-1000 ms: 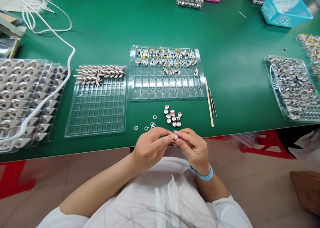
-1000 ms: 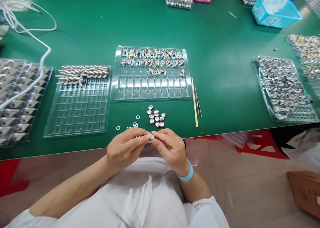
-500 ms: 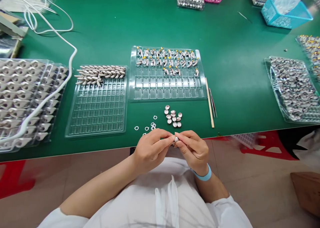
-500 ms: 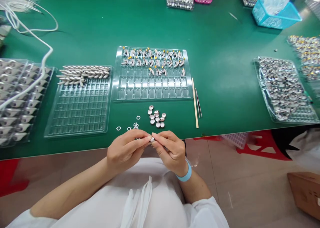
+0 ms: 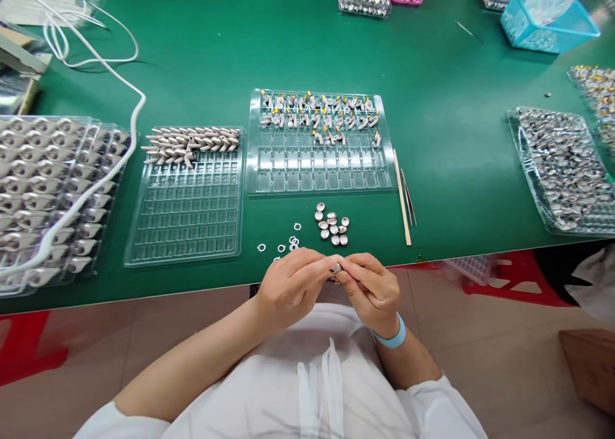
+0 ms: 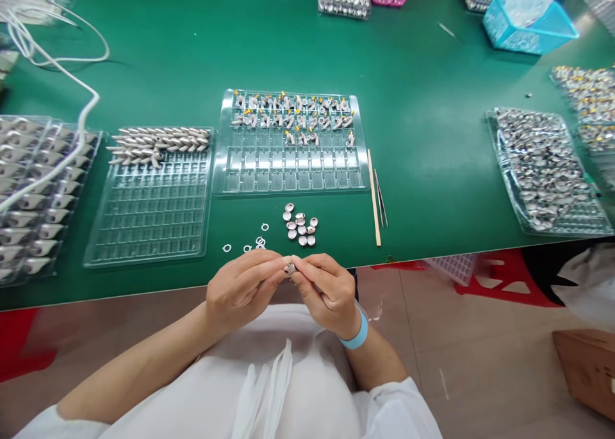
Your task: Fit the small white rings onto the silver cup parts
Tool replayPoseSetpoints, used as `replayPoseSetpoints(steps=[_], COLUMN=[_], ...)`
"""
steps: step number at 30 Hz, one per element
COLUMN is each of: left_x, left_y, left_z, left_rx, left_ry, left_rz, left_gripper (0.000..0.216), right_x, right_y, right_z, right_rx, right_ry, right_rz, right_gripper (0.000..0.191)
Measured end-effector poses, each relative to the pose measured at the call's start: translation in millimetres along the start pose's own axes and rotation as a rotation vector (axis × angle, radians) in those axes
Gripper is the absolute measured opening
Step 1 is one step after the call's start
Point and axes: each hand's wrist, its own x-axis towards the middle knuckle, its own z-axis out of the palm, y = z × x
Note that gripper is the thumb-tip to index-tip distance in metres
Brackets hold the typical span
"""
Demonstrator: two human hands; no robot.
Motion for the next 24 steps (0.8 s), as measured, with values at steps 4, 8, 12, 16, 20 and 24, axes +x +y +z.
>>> replayPoseSetpoints(steps=[4,8,12,16,20,24], left_x=[0,1,2,2,1,1], left_y=[-3,-5,-6,-6,-6,-5], left_z=[-1,0,4,7,7,7], left_rx=[0.000,0.003,-0.024,-0.022,-0.025,-0.016], left_ry=[-0.027,-0.014,0.024,0.033,0.033,0.030], left_rz=[0.021,0.051,0.081,0.081,0.087,0.077], left_gripper=[0.039,0.044,0.042,0.038,0.037,0.034], right_x=[1,2,2,4,9,14], right_y=[0,0,-1,-2,-3,-5], right_z=[1,2,2,0,-4,-5], right_rx=[0.017,0.033,0.111,0.190,0.199,0.066], right_ry=[-0.008,-0.032,-0.048,-0.089,-0.152,-0.192], right_rz=[0.047,0.131,0.218,0.272,0.289,0.195], right_gripper=[0.036,0.030,0.030,0.028,0.029,0.030])
